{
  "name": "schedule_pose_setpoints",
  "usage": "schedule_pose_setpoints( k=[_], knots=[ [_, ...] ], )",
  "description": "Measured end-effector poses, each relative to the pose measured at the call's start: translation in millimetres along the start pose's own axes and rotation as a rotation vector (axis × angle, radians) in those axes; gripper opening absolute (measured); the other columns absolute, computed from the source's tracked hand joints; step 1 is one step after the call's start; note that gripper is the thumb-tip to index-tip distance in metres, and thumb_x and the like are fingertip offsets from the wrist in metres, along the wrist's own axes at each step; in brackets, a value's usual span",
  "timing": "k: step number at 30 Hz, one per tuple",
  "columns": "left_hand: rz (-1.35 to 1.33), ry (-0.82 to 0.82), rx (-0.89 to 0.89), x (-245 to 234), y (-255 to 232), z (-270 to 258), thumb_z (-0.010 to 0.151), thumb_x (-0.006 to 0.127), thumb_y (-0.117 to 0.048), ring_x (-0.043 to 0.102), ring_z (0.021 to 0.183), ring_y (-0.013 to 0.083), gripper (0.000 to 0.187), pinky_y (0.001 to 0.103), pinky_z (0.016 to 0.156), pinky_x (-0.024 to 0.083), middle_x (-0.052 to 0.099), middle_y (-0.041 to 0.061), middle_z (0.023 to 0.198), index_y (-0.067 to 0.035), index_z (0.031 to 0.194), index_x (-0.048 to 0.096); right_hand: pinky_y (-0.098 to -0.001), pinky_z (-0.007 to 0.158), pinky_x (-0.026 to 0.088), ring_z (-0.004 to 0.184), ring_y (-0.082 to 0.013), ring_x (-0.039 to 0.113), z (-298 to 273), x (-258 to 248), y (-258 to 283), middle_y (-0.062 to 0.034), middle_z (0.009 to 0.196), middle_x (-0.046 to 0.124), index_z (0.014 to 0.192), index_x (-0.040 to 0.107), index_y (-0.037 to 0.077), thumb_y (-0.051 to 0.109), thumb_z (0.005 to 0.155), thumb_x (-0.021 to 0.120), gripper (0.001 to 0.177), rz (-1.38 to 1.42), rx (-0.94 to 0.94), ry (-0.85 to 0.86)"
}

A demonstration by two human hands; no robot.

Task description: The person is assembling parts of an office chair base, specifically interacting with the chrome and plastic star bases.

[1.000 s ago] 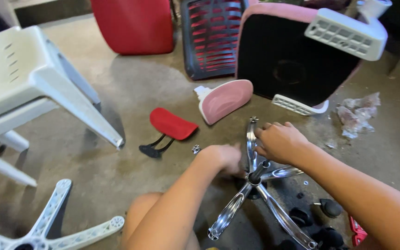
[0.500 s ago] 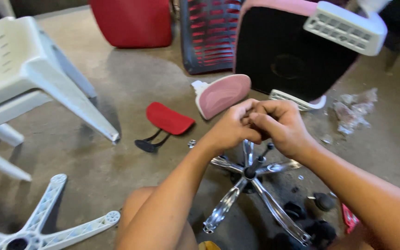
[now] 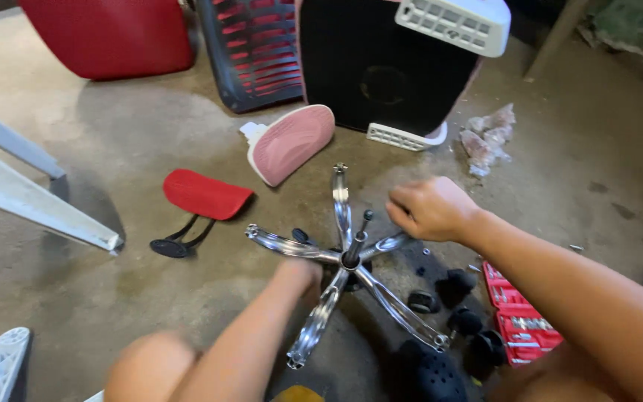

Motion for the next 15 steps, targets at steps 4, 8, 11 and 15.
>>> schedule_pose_setpoints(
  k=[4, 8, 11, 15],
  knots=[
    [0.192, 0.241, -0.268, 129, 95, 57, 0.068, 0.086, -0.026, 0.072, 0.106, 0.0320, 0.049, 0.044, 0.092, 0.057, 0.075, 0.014, 0.120, -0.012, 0.114, 0.078, -0.0478, 0.075, 0.059, 0.079, -0.0380, 0.072, -28, 13, -42, -0.0150, 0.085, 0.073, 0.088, 0.069, 0.012, 0.048, 0.099, 0.048, 0.044, -0.301, 0.322, 0.476],
    [-0.181, 0.017, -0.569, 168, 83, 26, 0.084, 0.081, -0.036, 0.062, 0.118, 0.0355, 0.055, 0.043, 0.102, 0.051, 0.064, 0.018, 0.132, -0.010, 0.128, 0.063, -0.0507, 0.085, 0.057, 0.096, -0.0384, 0.071, -68, 28, -66, -0.0192, 0.102, 0.074, 0.107, 0.070, 0.010, 0.052, 0.098, 0.050, 0.047, -0.220, 0.559, 0.644],
    [-0.334, -0.044, -0.680, 148, 58, 6, 0.095, 0.056, -0.037, 0.070, 0.111, 0.0338, 0.046, 0.043, 0.096, 0.057, 0.070, 0.020, 0.124, -0.007, 0.130, 0.056, -0.0508, 0.092, 0.055, 0.106, -0.0376, 0.069, -95, 51, -71, -0.0192, 0.113, 0.072, 0.113, 0.071, 0.010, 0.058, 0.096, 0.053, 0.054, -0.160, 0.607, 0.849],
    [0.002, -0.090, -0.516, 132, 37, 12, 0.079, 0.077, -0.029, 0.070, 0.113, 0.0355, 0.060, 0.045, 0.098, 0.057, 0.070, 0.021, 0.119, 0.000, 0.125, 0.052, -0.0506, 0.093, 0.054, 0.109, -0.0380, 0.068, -102, 57, -68, -0.0205, 0.115, 0.072, 0.113, 0.074, 0.008, 0.055, 0.093, 0.059, 0.053, -0.094, 0.493, 0.884]
  ],
)
Point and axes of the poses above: each hand's wrist, its own z-axis towards the middle knuckle, its own x-axis out of the palm, y = z × x, the point moved 7 cm from there along z, towards the middle knuckle
